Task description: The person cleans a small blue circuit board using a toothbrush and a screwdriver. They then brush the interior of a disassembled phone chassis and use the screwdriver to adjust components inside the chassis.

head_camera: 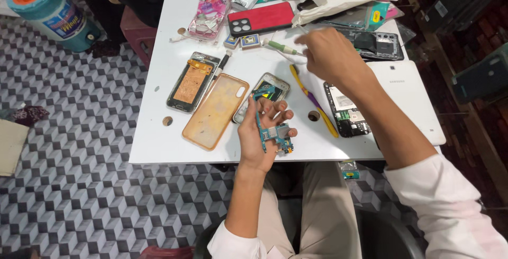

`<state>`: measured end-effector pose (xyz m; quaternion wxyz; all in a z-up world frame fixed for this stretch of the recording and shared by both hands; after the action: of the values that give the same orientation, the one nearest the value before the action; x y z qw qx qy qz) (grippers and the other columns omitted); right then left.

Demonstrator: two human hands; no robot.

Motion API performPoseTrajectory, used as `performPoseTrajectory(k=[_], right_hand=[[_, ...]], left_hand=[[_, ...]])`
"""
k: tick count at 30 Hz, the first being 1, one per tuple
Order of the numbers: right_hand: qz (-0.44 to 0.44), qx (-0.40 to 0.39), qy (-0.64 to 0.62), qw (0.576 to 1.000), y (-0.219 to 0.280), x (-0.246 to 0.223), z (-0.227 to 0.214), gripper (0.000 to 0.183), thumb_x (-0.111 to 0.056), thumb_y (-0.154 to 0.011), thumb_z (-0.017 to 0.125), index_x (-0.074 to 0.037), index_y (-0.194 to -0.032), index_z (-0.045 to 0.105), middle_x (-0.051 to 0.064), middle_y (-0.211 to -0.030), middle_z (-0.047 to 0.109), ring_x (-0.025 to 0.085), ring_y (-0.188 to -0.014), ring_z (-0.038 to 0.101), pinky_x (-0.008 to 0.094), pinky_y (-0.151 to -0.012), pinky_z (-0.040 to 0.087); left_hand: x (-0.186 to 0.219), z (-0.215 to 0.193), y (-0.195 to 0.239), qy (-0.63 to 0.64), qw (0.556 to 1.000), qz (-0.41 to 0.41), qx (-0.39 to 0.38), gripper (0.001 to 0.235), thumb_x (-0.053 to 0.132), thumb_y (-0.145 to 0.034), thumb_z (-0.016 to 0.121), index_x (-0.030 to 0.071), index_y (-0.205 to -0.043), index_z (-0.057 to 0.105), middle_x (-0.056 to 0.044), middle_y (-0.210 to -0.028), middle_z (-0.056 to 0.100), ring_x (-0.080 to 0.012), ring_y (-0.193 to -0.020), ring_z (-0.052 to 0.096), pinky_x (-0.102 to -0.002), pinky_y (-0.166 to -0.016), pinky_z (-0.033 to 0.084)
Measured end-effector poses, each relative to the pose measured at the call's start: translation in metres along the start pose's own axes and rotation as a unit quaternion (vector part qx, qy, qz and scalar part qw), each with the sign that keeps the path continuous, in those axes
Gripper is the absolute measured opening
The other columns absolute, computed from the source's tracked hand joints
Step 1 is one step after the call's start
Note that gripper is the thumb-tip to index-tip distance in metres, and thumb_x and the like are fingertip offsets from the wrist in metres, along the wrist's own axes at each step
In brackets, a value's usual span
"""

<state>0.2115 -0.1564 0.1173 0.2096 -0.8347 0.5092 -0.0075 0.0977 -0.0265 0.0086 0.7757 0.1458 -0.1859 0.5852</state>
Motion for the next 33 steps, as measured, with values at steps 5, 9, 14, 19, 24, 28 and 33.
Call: performPoseTrajectory(k=[5, 9, 14, 19, 24, 28, 33], right_hand=[[-0.043, -0.025, 0.006, 0.999, -0.036, -0.002, 0.041, 0.017, -0.001, -0.085, 0.070, 0.003, -0.102, 0.070, 0.021, -0.099, 0.072, 0.040, -0.097, 0.067, 0.050, -0.082, 0.052], [-0.110, 0.025, 0.018, 0.993, -0.045, -0.011, 0.041, 0.024, 0.004, -0.082, 0.068, 0.006, -0.106, 0.064, 0.026, -0.098, 0.066, 0.044, -0.093, 0.065, 0.050, -0.082, 0.052], [-0.122, 0.149, -0.105, 0.976, 0.014, -0.021, -0.038, 0.019, -0.002, -0.090, 0.073, 0.005, -0.099, 0.058, 0.021, -0.093, 0.064, 0.033, -0.081, 0.068, 0.042, -0.074, 0.055], [0.074, 0.147, -0.445, 0.880, 0.136, -0.045, -0.024, 0.013, -0.008, -0.095, 0.066, 0.002, -0.094, 0.059, 0.016, -0.081, 0.069, 0.018, -0.075, 0.071, 0.031, -0.067, 0.057], [-0.035, 0.158, -0.404, 0.901, 0.170, -0.085, 0.001, 0.017, -0.003, -0.087, 0.068, 0.006, -0.101, 0.070, 0.019, -0.103, 0.075, 0.027, -0.095, 0.075, 0.035, -0.086, 0.060], [-0.058, 0.176, -0.336, 0.924, 0.160, -0.093, -0.008, 0.018, -0.003, -0.077, 0.075, 0.005, -0.092, 0.071, 0.018, -0.095, 0.075, 0.031, -0.097, 0.077, 0.035, -0.086, 0.060], [-0.064, 0.162, -0.334, 0.926, 0.161, -0.097, -0.010, 0.017, 0.002, -0.079, 0.078, 0.004, -0.095, 0.072, 0.014, -0.092, 0.076, 0.030, -0.100, 0.078, 0.035, -0.087, 0.061]], left_hand=[[0.002, 0.003, -0.001, -0.013, 1.000, 0.014, -0.008, 0.052, 0.059, -0.109, 0.034, 0.018, -0.077, 0.036, -0.004, -0.087, 0.051, -0.0214, -0.096, 0.057, -0.041, -0.072, 0.055], [0.004, 0.002, 0.001, -0.017, 1.000, 0.025, 0.006, 0.055, 0.063, -0.106, 0.030, 0.019, -0.073, 0.033, -0.003, -0.080, 0.047, -0.0199, -0.090, 0.056, -0.045, -0.074, 0.059], [0.006, -0.003, -0.003, 0.041, 0.998, 0.036, 0.010, 0.055, 0.063, -0.107, 0.030, 0.021, -0.072, 0.032, 0.000, -0.076, 0.045, -0.0179, -0.085, 0.054, -0.048, -0.074, 0.059], [0.007, -0.006, -0.007, 0.094, 0.995, 0.045, 0.003, 0.056, 0.063, -0.109, 0.032, 0.021, -0.073, 0.032, 0.001, -0.075, 0.043, -0.0174, -0.082, 0.051, -0.045, -0.071, 0.056], [0.006, -0.009, -0.004, 0.089, 0.995, 0.037, 0.023, 0.056, 0.063, -0.108, 0.031, 0.019, -0.072, 0.031, 0.000, -0.074, 0.042, -0.0182, -0.082, 0.051, -0.044, -0.072, 0.056], [0.010, -0.004, -0.003, 0.067, 0.996, 0.051, 0.017, 0.057, 0.063, -0.108, 0.030, 0.019, -0.072, 0.029, 0.000, -0.072, 0.039, -0.0184, -0.080, 0.049, -0.046, -0.072, 0.057], [0.007, -0.004, -0.005, 0.071, 0.996, 0.052, 0.011, 0.060, 0.063, -0.110, 0.030, 0.018, -0.070, 0.026, 0.000, -0.072, 0.035, -0.0180, -0.077, 0.047, -0.045, -0.071, 0.058]])
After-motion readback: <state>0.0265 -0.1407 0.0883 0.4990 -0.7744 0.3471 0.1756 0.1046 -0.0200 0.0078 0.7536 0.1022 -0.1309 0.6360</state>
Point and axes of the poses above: each hand's wrist, its own y-axis away from the middle knuckle, its own z-axis out of the palm, x = y × z, the point moved 9 cm from there along -y, towards the middle knuckle
